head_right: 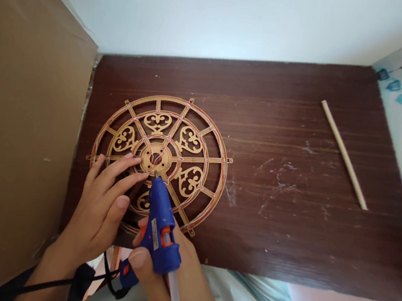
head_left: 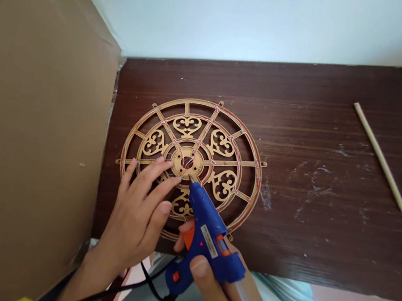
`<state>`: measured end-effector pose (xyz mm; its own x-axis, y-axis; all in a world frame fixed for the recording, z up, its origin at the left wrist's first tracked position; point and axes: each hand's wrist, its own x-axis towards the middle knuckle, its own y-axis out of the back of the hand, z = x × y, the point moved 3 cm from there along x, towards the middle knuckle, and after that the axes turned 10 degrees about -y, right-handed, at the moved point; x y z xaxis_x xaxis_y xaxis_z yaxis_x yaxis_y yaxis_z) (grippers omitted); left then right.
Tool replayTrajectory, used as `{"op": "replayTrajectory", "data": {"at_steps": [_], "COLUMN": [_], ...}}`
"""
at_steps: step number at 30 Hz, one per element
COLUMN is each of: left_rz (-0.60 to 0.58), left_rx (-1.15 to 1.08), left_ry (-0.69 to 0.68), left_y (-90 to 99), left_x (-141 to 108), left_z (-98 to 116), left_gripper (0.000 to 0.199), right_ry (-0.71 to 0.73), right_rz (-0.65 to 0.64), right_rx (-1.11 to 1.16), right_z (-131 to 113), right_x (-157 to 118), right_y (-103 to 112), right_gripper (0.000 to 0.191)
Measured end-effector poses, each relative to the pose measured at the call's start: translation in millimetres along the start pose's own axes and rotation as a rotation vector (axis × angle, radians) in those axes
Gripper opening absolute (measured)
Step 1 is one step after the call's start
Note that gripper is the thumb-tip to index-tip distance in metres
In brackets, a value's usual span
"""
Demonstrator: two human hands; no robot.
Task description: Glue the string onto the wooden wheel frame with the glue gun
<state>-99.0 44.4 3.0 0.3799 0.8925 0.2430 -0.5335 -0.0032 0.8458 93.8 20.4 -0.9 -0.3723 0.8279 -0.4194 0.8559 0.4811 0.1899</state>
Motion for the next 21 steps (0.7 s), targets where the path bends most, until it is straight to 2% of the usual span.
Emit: {"op": "replayTrajectory", "data": {"at_steps": [5, 13, 21], "left_rz": [0.003, -0.002, 0.006], "left_rx": [0.014, 0.000, -0.011], "left_ry": [-0.002, -0.007, 0.008], "left_y": [-1.2, -0.6, -0.8], "left_x": [1.3, 2.0, 1.9], "left_z": [-0.3, -0.8, -0.8], "left_gripper": [0.041, 0.042, 0.042], "right_ry": [-0.049, -0.029, -0.104], "right_rz": [0.010, 0.054, -0.008], "right_rx": [-0.055, -0.090, -0.058], "right_z": [-8.5, 12.2, -8.1], "right_x": [-10.1, -11.3, -11.0], "right_y": [10.7, -7.0, 14.0], "right_gripper": [0.040, 0.045, 0.043]}}
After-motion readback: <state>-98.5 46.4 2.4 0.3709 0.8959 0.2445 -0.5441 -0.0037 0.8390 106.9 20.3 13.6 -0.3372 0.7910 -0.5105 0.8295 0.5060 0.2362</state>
